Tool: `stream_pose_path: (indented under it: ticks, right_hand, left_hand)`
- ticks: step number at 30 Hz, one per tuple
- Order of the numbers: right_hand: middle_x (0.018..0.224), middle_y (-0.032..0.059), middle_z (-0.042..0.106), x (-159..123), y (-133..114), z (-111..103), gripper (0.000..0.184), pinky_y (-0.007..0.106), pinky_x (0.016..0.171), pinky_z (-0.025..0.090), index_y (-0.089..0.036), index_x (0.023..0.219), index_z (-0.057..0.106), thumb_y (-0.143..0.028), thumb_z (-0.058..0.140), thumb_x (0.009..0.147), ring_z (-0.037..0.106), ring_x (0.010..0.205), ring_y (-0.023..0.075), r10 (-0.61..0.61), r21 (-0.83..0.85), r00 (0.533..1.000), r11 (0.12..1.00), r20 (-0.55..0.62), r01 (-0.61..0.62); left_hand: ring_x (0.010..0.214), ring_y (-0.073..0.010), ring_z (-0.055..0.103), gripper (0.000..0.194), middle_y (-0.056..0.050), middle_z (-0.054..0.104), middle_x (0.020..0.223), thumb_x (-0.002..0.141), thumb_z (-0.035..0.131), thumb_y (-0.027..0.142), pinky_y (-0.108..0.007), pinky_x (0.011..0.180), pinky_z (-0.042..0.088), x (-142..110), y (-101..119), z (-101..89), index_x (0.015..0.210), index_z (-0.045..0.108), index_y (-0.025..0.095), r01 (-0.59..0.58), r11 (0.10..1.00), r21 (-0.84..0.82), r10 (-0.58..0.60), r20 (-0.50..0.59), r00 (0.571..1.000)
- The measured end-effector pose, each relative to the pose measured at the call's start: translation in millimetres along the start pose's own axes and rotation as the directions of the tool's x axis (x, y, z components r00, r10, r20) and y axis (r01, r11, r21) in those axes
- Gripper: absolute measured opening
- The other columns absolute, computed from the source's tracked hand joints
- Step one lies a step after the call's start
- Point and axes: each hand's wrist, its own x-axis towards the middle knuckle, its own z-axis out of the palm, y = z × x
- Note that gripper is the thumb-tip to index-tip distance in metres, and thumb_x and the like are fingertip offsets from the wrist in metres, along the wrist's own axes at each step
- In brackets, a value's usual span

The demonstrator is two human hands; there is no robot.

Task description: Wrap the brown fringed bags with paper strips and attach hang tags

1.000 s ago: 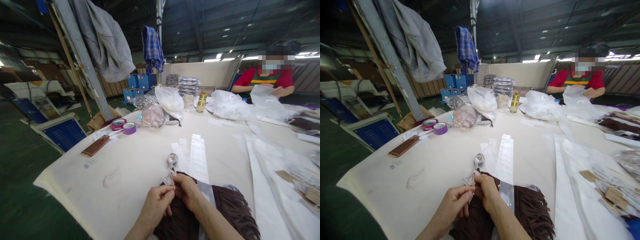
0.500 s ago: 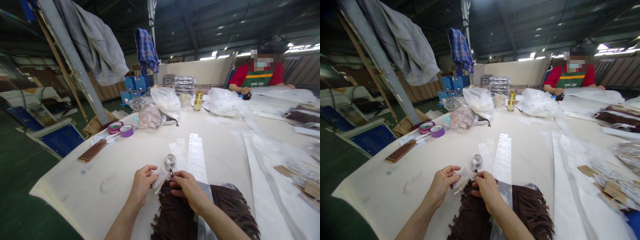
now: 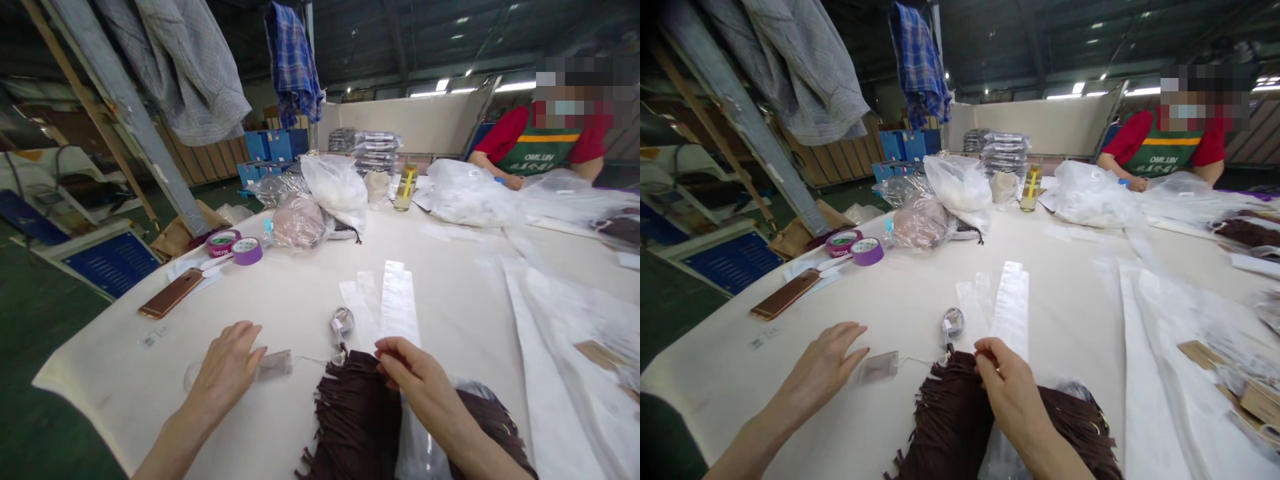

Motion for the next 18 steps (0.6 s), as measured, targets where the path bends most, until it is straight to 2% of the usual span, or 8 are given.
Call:
stream_pose_path:
  ticks: [2, 4, 6, 8, 11, 13, 15, 18]
  right_hand:
    - [0.087, 0.0064, 0.064, 4, 5, -16, 0.029, 0.038, 0.077, 0.045, -0.02, 0.088, 0.059, -0.039, 0.043, 0.074, 0.059, 0.084, 0.022, -0.12, -0.264, 0.992, 0.959, -0.048, 0.104]
    - [0.09, 0.0073, 0.065, 7, 11, -25, 0.03, 0.039, 0.081, 0.042, -0.019, 0.09, 0.061, -0.037, 0.041, 0.077, 0.058, 0.087, 0.0223, -0.171, -0.411, 0.985, 0.899, -0.004, 0.155]
    - [0.092, 0.0073, 0.064, 8, 17, -26, 0.029, 0.038, 0.081, 0.043, -0.019, 0.094, 0.061, -0.035, 0.042, 0.079, 0.057, 0.089, 0.0218, -0.179, -0.475, 0.979, 0.856, 0.099, 0.205]
    - [0.095, 0.0062, 0.062, 7, 22, -22, 0.026, 0.037, 0.081, 0.043, -0.02, 0.098, 0.059, -0.032, 0.048, 0.078, 0.056, 0.091, 0.0213, -0.185, -0.525, 0.966, 0.813, 0.18, 0.254]
    - [0.09, 0.0035, 0.061, 7, 29, -17, 0.018, 0.033, 0.074, 0.044, -0.022, 0.09, 0.058, -0.025, 0.058, 0.072, 0.056, 0.087, 0.0201, -0.213, -0.58, 0.953, 0.757, 0.215, 0.3]
    - [0.084, 0.0013, 0.06, 7, 34, -16, 0.015, 0.029, 0.068, 0.044, -0.022, 0.082, 0.056, -0.019, 0.06, 0.068, 0.056, 0.079, 0.0178, -0.288, -0.592, 0.933, 0.722, 0.215, 0.359]
    - [0.077, -0.0009, 0.059, 8, 41, -14, 0.016, 0.025, 0.062, 0.043, -0.022, 0.078, 0.053, -0.013, 0.058, 0.067, 0.055, 0.07, 0.0154, -0.407, -0.588, 0.887, 0.67, 0.219, 0.453]
    - [0.069, -0.002, 0.058, 9, 50, -8, 0.015, 0.024, 0.058, 0.039, -0.022, 0.078, 0.052, -0.009, 0.051, 0.071, 0.052, 0.061, 0.0136, -0.617, -0.603, 0.75, 0.511, 0.24, 0.613]
  left_hand:
    - [0.093, -0.0207, 0.055, 0.024, -0.01, 0.058, 0.104, 0.08, 0.046, 0.024, -0.032, 0.084, 0.04, 13, 23, 9.6, 0.098, 0.057, 0.013, -0.023, 0.99, -0.14, 0.019, -0.033, 0.999]
    - [0.08, -0.0172, 0.057, 0.022, -0.007, 0.061, 0.092, 0.081, 0.047, 0.026, -0.028, 0.075, 0.042, 29, 50, 23.0, 0.096, 0.056, 0.013, 0.012, 0.951, -0.309, 0.016, 0.086, 0.996]
    - [0.073, -0.0172, 0.058, 0.028, -0.005, 0.062, 0.08, 0.081, 0.049, 0.032, -0.026, 0.067, 0.041, 46, 75, 39.2, 0.099, 0.053, 0.011, 0.118, 0.912, -0.393, -0.037, 0.208, 0.977]
    - [0.073, -0.0185, 0.058, 0.035, -0.005, 0.061, 0.075, 0.079, 0.053, 0.036, -0.026, 0.064, 0.04, 59, 92, 55.1, 0.101, 0.051, 0.009, 0.201, 0.892, -0.405, -0.096, 0.264, 0.96]
    - [0.072, -0.0188, 0.058, 0.041, -0.005, 0.061, 0.076, 0.07, 0.063, 0.037, -0.025, 0.06, 0.038, 70, 102, 72.7, 0.097, 0.051, 0.009, 0.266, 0.86, -0.435, -0.149, 0.285, 0.947]
    - [0.071, -0.0177, 0.058, 0.041, -0.004, 0.06, 0.076, 0.065, 0.067, 0.037, -0.024, 0.059, 0.038, 73, 104, 78.4, 0.093, 0.05, 0.011, 0.312, 0.804, -0.506, -0.169, 0.31, 0.936]
    - [0.07, -0.017, 0.057, 0.041, -0.003, 0.06, 0.075, 0.065, 0.066, 0.04, -0.023, 0.058, 0.038, 74, 106, 80.1, 0.089, 0.049, 0.013, 0.342, 0.769, -0.541, -0.181, 0.328, 0.927]
    - [0.065, -0.0169, 0.054, 0.034, -0.001, 0.057, 0.069, 0.065, 0.064, 0.042, -0.024, 0.054, 0.034, 74, 110, 79.0, 0.082, 0.05, 0.016, 0.314, 0.838, -0.446, -0.164, 0.344, 0.925]
